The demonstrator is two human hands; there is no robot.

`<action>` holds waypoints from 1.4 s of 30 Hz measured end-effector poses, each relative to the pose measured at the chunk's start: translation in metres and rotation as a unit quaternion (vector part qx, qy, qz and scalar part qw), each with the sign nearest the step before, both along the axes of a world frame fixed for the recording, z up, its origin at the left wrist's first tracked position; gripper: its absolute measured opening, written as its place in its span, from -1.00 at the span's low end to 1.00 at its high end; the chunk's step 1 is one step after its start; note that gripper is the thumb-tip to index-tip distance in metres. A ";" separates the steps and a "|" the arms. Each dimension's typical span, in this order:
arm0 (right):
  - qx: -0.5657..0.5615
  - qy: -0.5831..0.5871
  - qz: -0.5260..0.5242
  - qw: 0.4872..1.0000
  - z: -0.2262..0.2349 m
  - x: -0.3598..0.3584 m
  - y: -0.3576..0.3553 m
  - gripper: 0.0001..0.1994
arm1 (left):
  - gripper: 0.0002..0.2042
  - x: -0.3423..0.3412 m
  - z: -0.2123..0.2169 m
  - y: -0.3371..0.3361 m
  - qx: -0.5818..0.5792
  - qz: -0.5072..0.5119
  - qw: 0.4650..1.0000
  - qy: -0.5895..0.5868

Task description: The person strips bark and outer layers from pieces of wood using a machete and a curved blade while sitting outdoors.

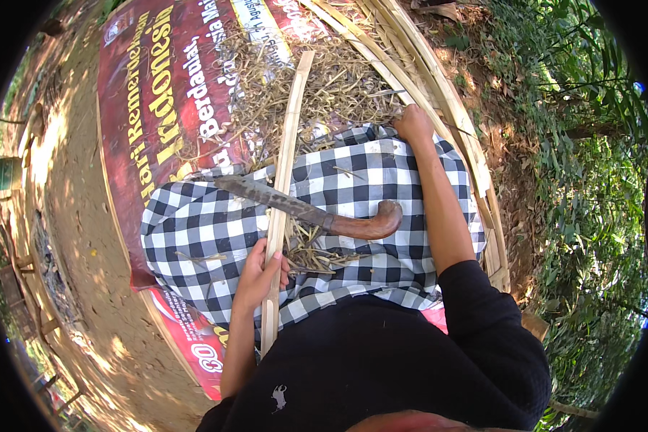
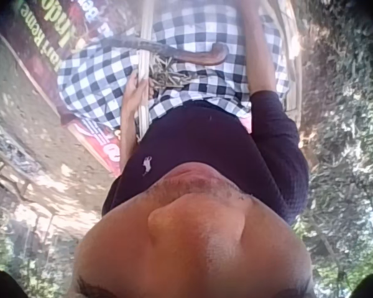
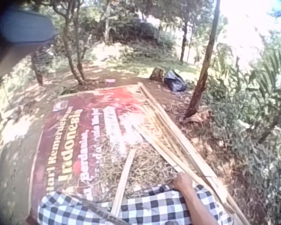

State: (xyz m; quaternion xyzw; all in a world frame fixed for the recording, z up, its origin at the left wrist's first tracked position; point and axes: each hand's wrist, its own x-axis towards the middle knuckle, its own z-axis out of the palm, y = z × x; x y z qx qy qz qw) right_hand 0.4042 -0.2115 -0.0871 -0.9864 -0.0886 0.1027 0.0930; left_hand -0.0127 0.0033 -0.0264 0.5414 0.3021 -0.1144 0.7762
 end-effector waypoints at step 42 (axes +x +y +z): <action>0.390 -0.260 0.258 0.845 0.112 -0.093 0.055 -0.78 | -0.71 -0.001 0.001 0.006 -0.023 -0.015 0.999 -0.025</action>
